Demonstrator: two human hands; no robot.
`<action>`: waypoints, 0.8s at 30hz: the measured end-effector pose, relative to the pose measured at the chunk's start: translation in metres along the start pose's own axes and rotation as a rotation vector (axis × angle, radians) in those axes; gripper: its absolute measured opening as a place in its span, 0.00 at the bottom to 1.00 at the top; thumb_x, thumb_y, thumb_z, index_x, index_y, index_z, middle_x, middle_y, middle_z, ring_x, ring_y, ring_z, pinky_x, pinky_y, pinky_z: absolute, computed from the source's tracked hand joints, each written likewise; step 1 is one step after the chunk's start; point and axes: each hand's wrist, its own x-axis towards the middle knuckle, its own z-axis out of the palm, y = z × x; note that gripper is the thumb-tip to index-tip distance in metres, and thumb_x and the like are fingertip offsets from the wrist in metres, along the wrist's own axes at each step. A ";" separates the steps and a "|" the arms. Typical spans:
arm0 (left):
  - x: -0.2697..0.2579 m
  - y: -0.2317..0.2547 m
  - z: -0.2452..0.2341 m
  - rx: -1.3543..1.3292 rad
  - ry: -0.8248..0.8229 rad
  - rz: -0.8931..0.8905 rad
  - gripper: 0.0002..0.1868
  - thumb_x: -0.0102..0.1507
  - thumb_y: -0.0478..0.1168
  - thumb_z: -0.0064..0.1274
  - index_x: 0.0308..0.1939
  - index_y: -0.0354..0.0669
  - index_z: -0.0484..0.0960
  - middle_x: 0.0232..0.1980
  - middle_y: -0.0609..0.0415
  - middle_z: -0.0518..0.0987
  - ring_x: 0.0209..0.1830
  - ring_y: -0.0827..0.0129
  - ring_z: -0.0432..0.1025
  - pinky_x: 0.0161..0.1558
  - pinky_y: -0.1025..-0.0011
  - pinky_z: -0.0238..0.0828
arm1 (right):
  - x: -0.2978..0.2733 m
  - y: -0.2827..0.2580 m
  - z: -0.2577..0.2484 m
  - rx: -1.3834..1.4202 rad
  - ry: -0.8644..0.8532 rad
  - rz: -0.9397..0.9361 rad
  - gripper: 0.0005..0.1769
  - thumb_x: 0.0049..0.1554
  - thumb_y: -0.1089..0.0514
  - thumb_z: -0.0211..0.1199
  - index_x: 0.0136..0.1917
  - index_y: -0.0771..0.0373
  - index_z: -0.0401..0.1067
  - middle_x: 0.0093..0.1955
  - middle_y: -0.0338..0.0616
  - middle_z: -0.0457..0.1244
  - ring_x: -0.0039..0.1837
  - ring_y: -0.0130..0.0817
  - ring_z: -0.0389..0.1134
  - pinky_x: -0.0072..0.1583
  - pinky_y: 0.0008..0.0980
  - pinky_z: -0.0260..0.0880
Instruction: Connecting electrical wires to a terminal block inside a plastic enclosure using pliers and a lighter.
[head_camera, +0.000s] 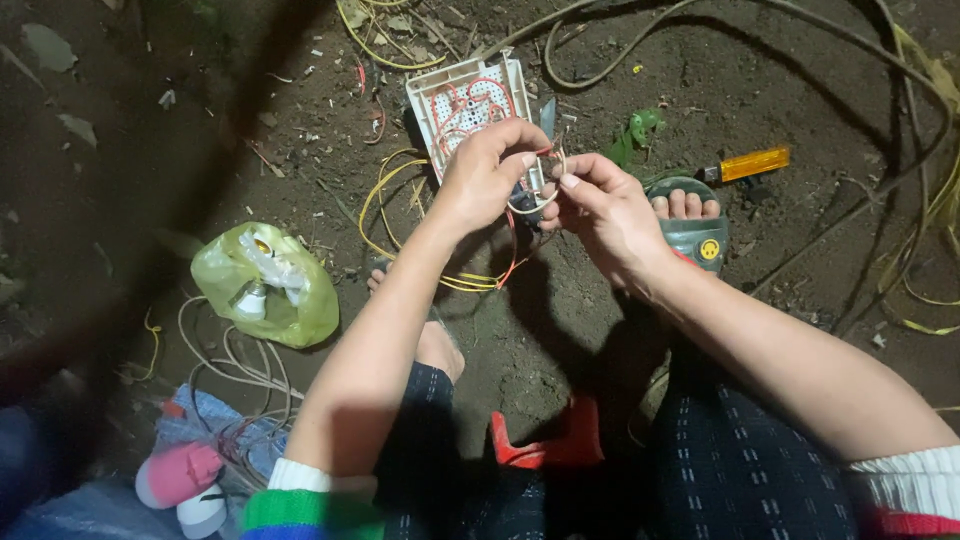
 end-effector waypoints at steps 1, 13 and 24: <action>-0.001 0.001 -0.002 0.000 0.002 -0.001 0.12 0.65 0.33 0.53 0.49 0.52 0.86 0.44 0.54 0.85 0.52 0.58 0.78 0.59 0.59 0.68 | 0.001 0.000 -0.002 -0.001 -0.001 0.001 0.09 0.63 0.62 0.59 0.57 0.67 0.70 0.43 0.52 0.70 0.42 0.35 0.75 0.47 0.37 0.82; 0.007 0.000 -0.008 -0.091 -0.064 -0.032 0.12 0.64 0.31 0.52 0.49 0.45 0.87 0.44 0.49 0.85 0.50 0.59 0.77 0.57 0.59 0.71 | 0.013 -0.006 -0.009 0.051 -0.075 0.126 0.07 0.64 0.62 0.56 0.55 0.65 0.68 0.43 0.52 0.70 0.39 0.36 0.75 0.45 0.37 0.83; 0.003 0.014 -0.007 0.102 -0.015 -0.053 0.10 0.63 0.41 0.58 0.47 0.58 0.89 0.43 0.54 0.84 0.49 0.55 0.78 0.54 0.60 0.73 | 0.009 -0.003 -0.006 -0.092 -0.069 0.016 0.09 0.65 0.60 0.57 0.57 0.66 0.69 0.43 0.52 0.68 0.41 0.37 0.76 0.46 0.40 0.83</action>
